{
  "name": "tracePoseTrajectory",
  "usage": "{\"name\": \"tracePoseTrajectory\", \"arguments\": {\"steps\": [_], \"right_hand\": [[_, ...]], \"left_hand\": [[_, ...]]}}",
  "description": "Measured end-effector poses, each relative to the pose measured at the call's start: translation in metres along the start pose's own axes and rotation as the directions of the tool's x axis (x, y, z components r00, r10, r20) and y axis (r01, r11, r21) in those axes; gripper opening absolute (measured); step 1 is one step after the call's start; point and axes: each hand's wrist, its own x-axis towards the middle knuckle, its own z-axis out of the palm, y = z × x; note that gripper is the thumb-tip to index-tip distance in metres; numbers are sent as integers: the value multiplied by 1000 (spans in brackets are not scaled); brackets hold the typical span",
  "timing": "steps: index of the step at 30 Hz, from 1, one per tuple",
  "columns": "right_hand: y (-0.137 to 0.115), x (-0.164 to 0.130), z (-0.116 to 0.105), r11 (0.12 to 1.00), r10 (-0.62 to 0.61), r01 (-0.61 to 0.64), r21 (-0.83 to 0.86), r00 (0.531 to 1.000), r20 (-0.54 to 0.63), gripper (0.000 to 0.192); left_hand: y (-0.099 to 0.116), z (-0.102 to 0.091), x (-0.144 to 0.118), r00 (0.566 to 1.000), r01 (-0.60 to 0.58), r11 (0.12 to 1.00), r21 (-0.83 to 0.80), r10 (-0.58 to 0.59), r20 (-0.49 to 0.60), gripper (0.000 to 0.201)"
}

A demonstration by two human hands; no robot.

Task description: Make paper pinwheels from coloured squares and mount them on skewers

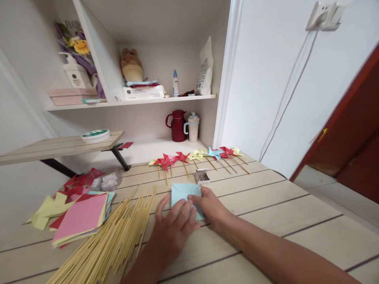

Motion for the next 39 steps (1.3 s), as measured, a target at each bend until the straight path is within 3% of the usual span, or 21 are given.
{"name": "tracePoseTrajectory", "arguments": {"steps": [2, 3, 4, 6, 7, 8, 9, 10, 11, 13, 17, 19, 23, 30, 35, 39], "right_hand": [[0, 4, -6, 997, -32, 33, -64, 999, 16, 28], [-1, 5, -9, 997, -34, 36, -71, 999, 32, 30], [-3, 5, -11, 997, -31, 34, -64, 998, 50, 33], [-7, 4, -12, 999, -22, 26, -36, 996, 89, 38], [-9, 3, -11, 999, -25, 29, -29, 994, 106, 39], [-11, 1, -11, 999, -32, 36, -33, 992, 120, 38], [-13, 1, -10, 998, -42, 48, -47, 991, 131, 38], [-14, 0, -10, 996, -53, 63, -71, 989, 136, 37], [-15, 0, -11, 992, -63, 77, -101, 989, 135, 37], [-17, 0, -12, 982, -79, 97, -162, 990, 114, 37], [-21, 1, -18, 973, -92, 102, -205, 994, 54, 38], [-23, 2, -21, 975, -90, 96, -198, 995, 38, 37], [-25, 1, -21, 974, -93, 95, -207, 995, 20, 35], [-24, -1, -18, 959, -100, 109, -262, 994, 47, 36], [-23, -2, -18, 951, -90, 104, -291, 994, 63, 35], [-22, -2, -17, 952, -118, 153, -267, 983, 143, 32]], "left_hand": [[-3, 3, -2, 969, 235, 967, -96, -241, -54, 28], [-4, 6, -4, 913, 385, 908, -166, -401, -74, 32], [-5, 10, -5, 819, 536, 805, -253, -569, -76, 35], [-8, 18, -8, 535, 754, 472, -456, -845, 11, 41], [-9, 22, -9, 389, 793, 277, -542, -916, 101, 46], [-9, 25, -10, 273, 790, 96, -605, -939, 207, 51], [-9, 27, -11, 196, 766, -56, -641, -928, 316, 56], [-10, 29, -11, 157, 735, -174, -656, -897, 414, 60], [-10, 29, -11, 151, 704, -259, -661, -855, 496, 63], [-10, 28, -12, 189, 666, -358, -654, -768, 612, 68], [-13, 22, -12, 301, 664, -390, -638, -641, 706, 69], [-15, 20, -10, 319, 679, -388, -624, -609, 726, 65], [-17, 16, -5, 297, 682, -408, -607, -604, 740, 51], [-16, 13, -3, 315, 674, -435, -598, -563, 764, 40], [-13, 11, -3, 226, 751, -406, -520, -583, 781, 28], [-11, 15, -4, 170, 780, -361, -511, -664, 728, 24]]}}
